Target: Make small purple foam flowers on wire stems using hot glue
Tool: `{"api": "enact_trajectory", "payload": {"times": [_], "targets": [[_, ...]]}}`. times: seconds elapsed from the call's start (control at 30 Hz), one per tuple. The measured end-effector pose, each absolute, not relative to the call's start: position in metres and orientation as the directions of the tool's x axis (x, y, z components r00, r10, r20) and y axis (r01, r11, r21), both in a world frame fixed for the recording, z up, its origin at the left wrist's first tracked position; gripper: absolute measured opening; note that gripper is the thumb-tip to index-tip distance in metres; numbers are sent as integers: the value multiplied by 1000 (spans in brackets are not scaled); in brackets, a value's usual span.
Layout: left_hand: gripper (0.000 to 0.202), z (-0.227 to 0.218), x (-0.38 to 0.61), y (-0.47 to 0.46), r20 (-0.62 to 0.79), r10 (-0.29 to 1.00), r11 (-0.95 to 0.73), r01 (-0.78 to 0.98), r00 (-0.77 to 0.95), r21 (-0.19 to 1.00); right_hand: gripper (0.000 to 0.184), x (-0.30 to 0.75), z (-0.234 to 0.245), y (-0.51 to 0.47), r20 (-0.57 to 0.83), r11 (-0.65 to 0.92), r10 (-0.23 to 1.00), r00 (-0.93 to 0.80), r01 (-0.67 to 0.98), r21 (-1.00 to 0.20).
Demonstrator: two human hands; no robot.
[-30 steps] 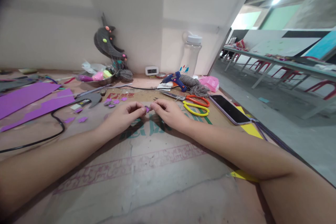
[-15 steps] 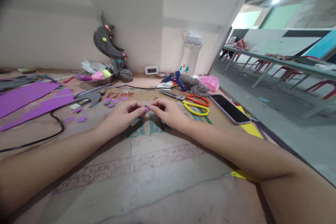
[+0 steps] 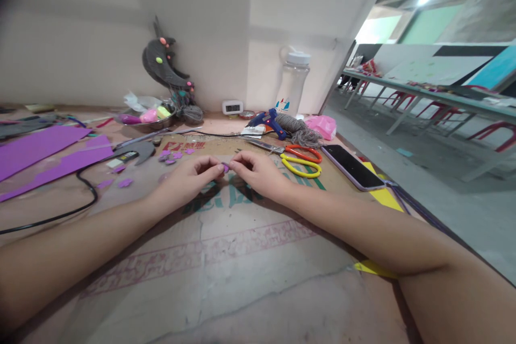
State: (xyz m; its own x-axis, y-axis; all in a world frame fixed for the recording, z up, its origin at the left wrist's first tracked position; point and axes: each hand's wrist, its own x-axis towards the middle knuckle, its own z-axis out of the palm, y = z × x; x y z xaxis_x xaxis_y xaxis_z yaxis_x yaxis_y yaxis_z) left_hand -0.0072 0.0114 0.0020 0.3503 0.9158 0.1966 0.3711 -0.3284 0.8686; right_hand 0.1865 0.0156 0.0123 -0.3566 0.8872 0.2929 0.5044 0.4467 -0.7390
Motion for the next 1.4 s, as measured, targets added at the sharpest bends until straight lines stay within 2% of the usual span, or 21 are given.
{"api": "enact_trajectory", "payload": {"times": [0.17,0.37,0.57,0.83,0.93,1.1,1.17,1.3,1.4], "targets": [[27,4,-7,10,197,937,-305,396,290,866,25,188,11,20,316,449,888,-335,481,-753],[26,4,-7,9,241,938,-327,402,250,855,21,190,11,19,348,477,877,-330,531,-700],[26,4,-7,10,243,937,-327,389,251,861,21,188,13,15,379,510,860,-342,561,-652],[29,2,-8,11,186,928,-306,376,323,875,21,190,9,19,397,513,858,-325,532,-674],[27,3,-7,11,184,936,-291,364,301,885,22,193,12,22,426,534,845,-323,518,-668],[22,3,-7,12,203,951,-274,334,234,902,19,209,21,39,520,567,805,-287,631,-529],[22,3,-7,13,209,949,-280,332,235,901,20,219,19,50,507,584,787,-351,687,-432],[23,2,-8,13,217,944,-295,344,248,891,29,232,7,67,407,652,725,-556,745,-143],[24,1,-8,13,215,943,-297,352,255,888,29,232,0,72,362,640,723,-588,768,-31]]}}
